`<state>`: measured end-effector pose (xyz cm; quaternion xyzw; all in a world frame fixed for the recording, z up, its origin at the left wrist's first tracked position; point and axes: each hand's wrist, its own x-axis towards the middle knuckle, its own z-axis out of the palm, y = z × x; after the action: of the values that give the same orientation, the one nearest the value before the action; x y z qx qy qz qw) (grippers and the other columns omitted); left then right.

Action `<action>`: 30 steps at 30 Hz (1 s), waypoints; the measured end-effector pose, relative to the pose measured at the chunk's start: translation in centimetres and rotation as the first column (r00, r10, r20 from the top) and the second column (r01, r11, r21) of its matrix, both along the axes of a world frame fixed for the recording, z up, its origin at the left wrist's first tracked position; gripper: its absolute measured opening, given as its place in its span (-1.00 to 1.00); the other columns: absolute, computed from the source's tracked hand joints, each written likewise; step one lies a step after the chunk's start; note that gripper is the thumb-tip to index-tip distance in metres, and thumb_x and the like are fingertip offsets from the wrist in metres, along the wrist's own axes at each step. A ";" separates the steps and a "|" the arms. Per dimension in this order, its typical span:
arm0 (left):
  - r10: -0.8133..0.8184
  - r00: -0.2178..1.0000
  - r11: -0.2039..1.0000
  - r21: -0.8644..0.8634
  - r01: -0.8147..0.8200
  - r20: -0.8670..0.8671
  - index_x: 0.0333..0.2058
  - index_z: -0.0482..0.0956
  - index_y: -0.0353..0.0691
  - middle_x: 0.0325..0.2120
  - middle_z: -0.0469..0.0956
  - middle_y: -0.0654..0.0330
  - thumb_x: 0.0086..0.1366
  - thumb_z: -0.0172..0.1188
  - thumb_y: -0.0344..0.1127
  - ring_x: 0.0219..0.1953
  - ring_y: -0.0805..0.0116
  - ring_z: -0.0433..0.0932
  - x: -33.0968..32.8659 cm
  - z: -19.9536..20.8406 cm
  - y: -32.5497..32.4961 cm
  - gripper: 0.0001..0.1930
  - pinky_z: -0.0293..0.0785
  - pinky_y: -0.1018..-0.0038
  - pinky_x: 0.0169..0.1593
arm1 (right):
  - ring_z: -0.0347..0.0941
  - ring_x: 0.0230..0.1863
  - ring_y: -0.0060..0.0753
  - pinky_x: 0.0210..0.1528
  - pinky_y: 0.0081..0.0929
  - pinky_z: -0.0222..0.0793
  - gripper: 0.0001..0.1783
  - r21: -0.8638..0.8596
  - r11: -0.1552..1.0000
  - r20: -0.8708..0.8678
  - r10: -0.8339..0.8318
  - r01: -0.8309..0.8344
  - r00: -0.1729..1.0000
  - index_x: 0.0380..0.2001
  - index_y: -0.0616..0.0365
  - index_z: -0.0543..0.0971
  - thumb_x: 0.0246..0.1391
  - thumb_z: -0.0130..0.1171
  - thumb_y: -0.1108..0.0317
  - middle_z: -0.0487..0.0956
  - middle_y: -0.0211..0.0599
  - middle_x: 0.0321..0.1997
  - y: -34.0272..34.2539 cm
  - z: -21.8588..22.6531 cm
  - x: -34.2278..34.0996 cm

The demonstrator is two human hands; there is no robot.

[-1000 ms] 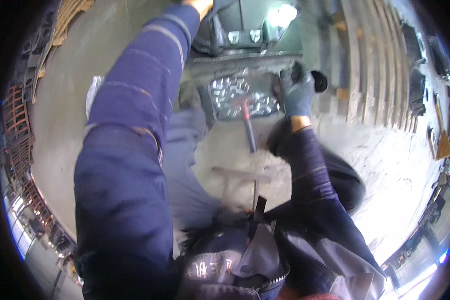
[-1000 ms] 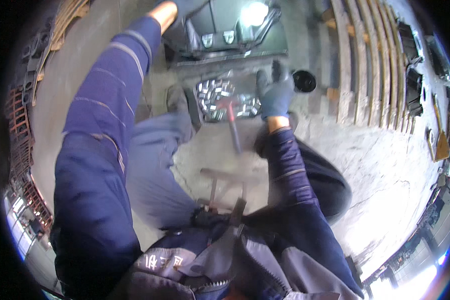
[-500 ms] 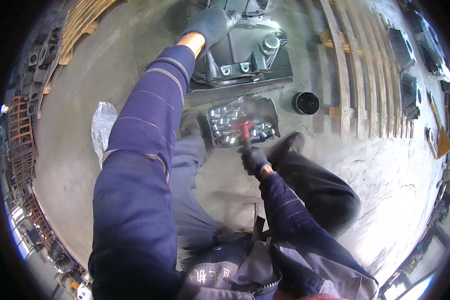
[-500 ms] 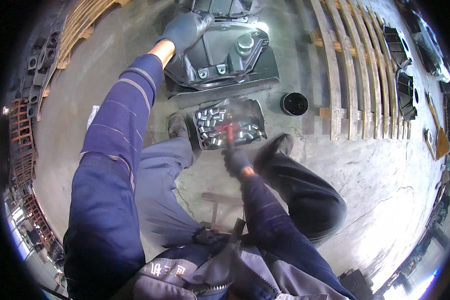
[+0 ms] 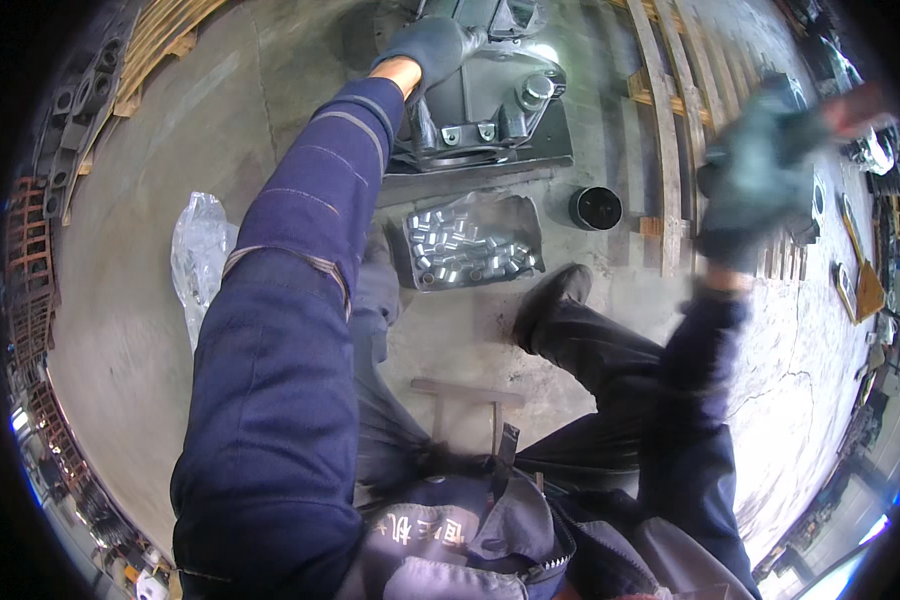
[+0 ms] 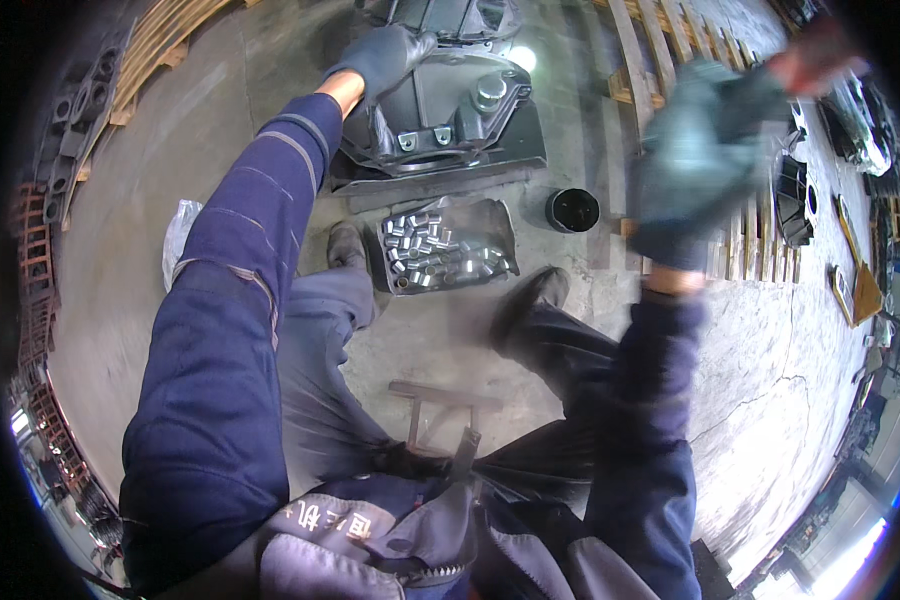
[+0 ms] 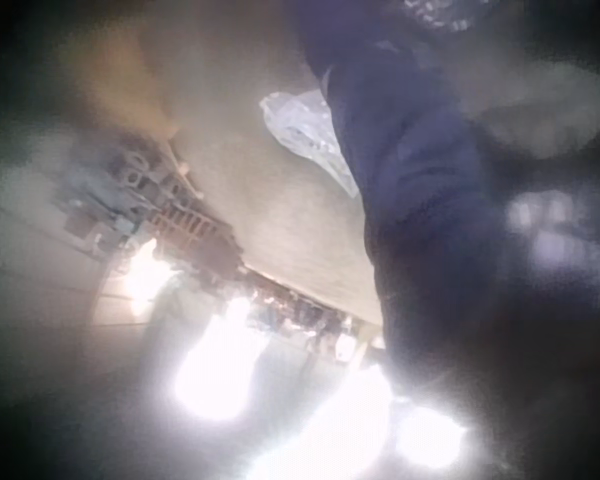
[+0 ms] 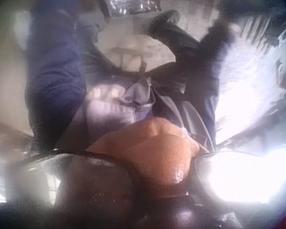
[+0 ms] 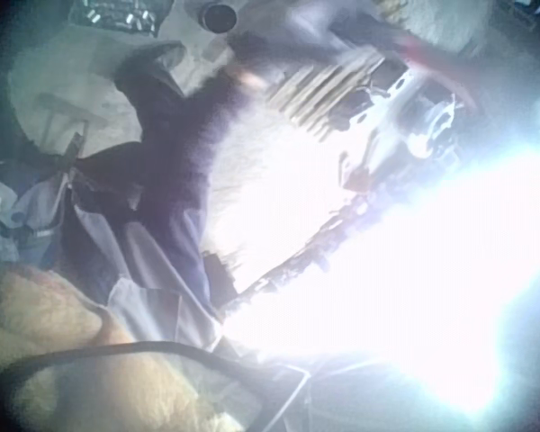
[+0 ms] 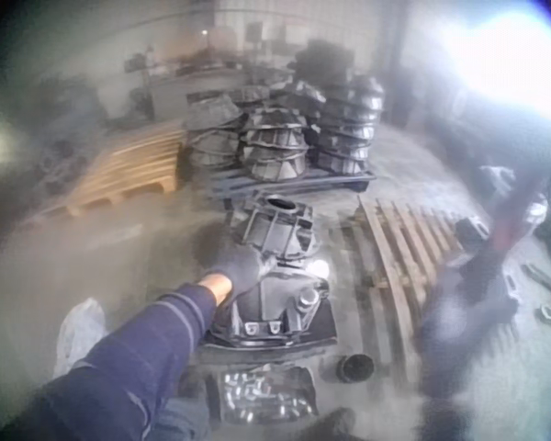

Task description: The person is assembling a metal part by inserting cylindrical pins into holes and tapping them with a hammer. They repeatedly pick up pins, place them into the part, and use a hammer to secure them. The person also moves the part to a wooden pallet and returns to continue the process.

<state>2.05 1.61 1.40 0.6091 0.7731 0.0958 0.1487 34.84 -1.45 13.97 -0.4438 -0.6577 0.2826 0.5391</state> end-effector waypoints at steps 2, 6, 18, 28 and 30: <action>0.007 1.000 0.998 0.057 -0.008 0.008 -0.15 0.73 -0.28 -0.15 0.68 -0.20 0.47 -0.08 0.25 -0.01 -0.23 0.63 -0.2 -0.4 0.2 -0.34 0.49 0.08 0.10 | 0.66 -0.13 -0.01 -0.03 -0.12 0.57 -0.66 0.039 0.994 0.289 0.089 -0.105 0.953 0.00 0.21 0.59 0.20 0.28 0.32 0.68 0.00 -0.23 -0.5 -5.3 -1.0; 0.011 0.999 0.992 0.128 -0.005 -0.046 -0.12 0.73 -0.28 -0.13 0.67 -0.21 0.47 -0.09 0.24 0.00 -0.23 0.63 -1.1 -0.9 0.9 -0.34 0.50 0.08 0.10 | 0.65 -0.17 0.22 -0.10 -0.02 0.55 -0.64 -0.174 0.958 0.728 0.280 -0.226 0.626 -0.10 0.20 0.59 0.22 0.27 0.13 0.66 0.20 -0.26 2.7 -8.8 1.8; -0.003 1.000 0.999 0.045 0.003 0.018 -0.08 0.71 -0.26 -0.02 0.61 -0.22 0.46 -0.05 0.20 0.06 -0.21 0.60 -1.3 -2.4 1.6 -0.39 0.48 0.05 0.15 | 0.60 -0.30 0.13 -0.19 -0.08 0.53 -0.65 -0.104 0.983 0.611 0.183 -0.151 0.770 -0.06 0.30 0.58 0.16 0.24 0.28 0.64 0.01 -0.33 1.0 -7.1 -0.5; 0.039 0.999 0.997 0.065 -0.041 0.039 -0.05 0.70 -0.29 -0.07 0.64 -0.22 0.46 -0.05 0.18 0.04 -0.22 0.61 -0.6 -2.1 1.2 -0.39 0.47 0.05 0.14 | 0.46 -0.59 -0.74 -0.60 -0.65 0.30 -0.71 0.177 0.929 0.420 0.227 -0.324 0.879 -0.23 0.17 0.66 0.19 0.33 0.15 0.51 -0.50 -0.58 6.3 3.7 1.6; 0.056 0.998 0.993 0.099 -0.060 0.042 -0.06 0.70 -0.29 -0.08 0.64 -0.23 0.45 -0.03 0.19 0.04 -0.23 0.61 -0.3 -2.1 1.1 -0.39 0.46 0.05 0.14 | 0.56 -0.46 -0.55 -0.43 -0.50 0.42 -0.78 0.135 0.987 0.138 0.067 -0.086 0.988 -0.25 0.14 0.67 0.21 0.26 0.21 0.60 -0.36 -0.50 4.8 1.4 0.3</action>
<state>1.79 2.74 -0.72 0.5912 0.7815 0.1509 0.1303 35.11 3.34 15.35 -0.3967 -0.7270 0.2260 0.5129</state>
